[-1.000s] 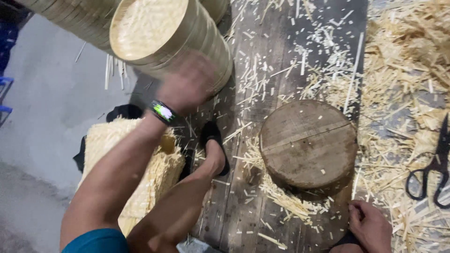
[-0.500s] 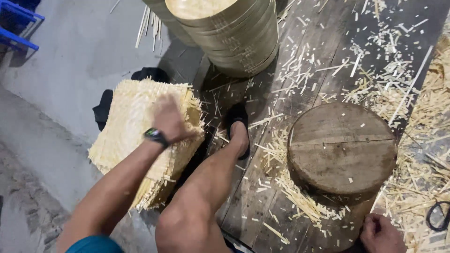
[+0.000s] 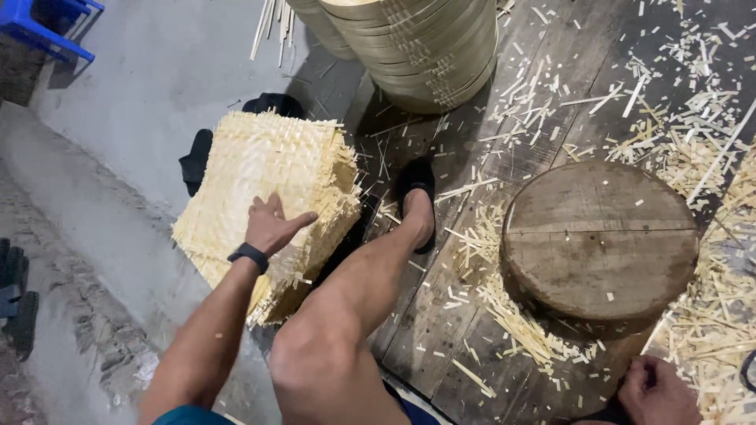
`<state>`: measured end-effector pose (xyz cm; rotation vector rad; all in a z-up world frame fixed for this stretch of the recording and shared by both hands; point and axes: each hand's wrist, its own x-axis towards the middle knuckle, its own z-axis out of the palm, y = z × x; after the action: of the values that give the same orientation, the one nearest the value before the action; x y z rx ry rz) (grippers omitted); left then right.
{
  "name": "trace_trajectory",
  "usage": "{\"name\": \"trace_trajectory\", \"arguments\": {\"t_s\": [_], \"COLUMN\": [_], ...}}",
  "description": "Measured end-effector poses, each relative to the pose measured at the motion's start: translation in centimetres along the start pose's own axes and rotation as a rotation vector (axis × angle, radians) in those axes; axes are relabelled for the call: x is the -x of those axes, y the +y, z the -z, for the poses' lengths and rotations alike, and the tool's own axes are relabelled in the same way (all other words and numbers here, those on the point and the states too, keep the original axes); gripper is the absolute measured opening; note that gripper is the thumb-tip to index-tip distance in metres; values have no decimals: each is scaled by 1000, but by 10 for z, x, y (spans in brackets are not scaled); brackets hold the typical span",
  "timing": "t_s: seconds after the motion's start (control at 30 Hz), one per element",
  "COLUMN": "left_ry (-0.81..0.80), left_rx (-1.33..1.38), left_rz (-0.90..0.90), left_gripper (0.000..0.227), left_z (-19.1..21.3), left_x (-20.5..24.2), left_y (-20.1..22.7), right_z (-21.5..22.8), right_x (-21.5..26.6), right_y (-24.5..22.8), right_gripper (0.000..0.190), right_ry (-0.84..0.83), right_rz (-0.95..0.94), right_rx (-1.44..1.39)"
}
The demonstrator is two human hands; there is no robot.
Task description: Assembling the base and frame of a bamboo basket using woven squares and hoops.
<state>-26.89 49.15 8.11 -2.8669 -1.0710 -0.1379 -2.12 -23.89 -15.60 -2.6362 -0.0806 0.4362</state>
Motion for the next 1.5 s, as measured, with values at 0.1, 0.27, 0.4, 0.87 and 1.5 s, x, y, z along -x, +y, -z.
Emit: {"name": "trace_trajectory", "arguments": {"t_s": [0.1, 0.27, 0.4, 0.87, 1.5], "left_ry": [-113, -390, -534, 129, -21], "left_rx": [63, -17, -144, -224, 818], "left_rz": [119, 237, 305, -385, -44], "left_gripper": [92, 71, 41, 19, 60], "left_z": [19, 71, 86, 354, -168], "left_x": [-8, -20, -24, 28, -49], "left_y": [28, 71, 80, 243, 406], "right_z": [-2, 0, 8, 43, 91], "right_x": [-8, -3, 2, -16, -123], "right_y": [8, 2, -6, -15, -99], "right_gripper": [29, 27, 27, 31, 53], "right_ry": [-66, 12, 11, 116, 21], "right_rz": [-6, 48, 42, 79, -216], "right_rx": [20, 43, 33, -482, -714]}}
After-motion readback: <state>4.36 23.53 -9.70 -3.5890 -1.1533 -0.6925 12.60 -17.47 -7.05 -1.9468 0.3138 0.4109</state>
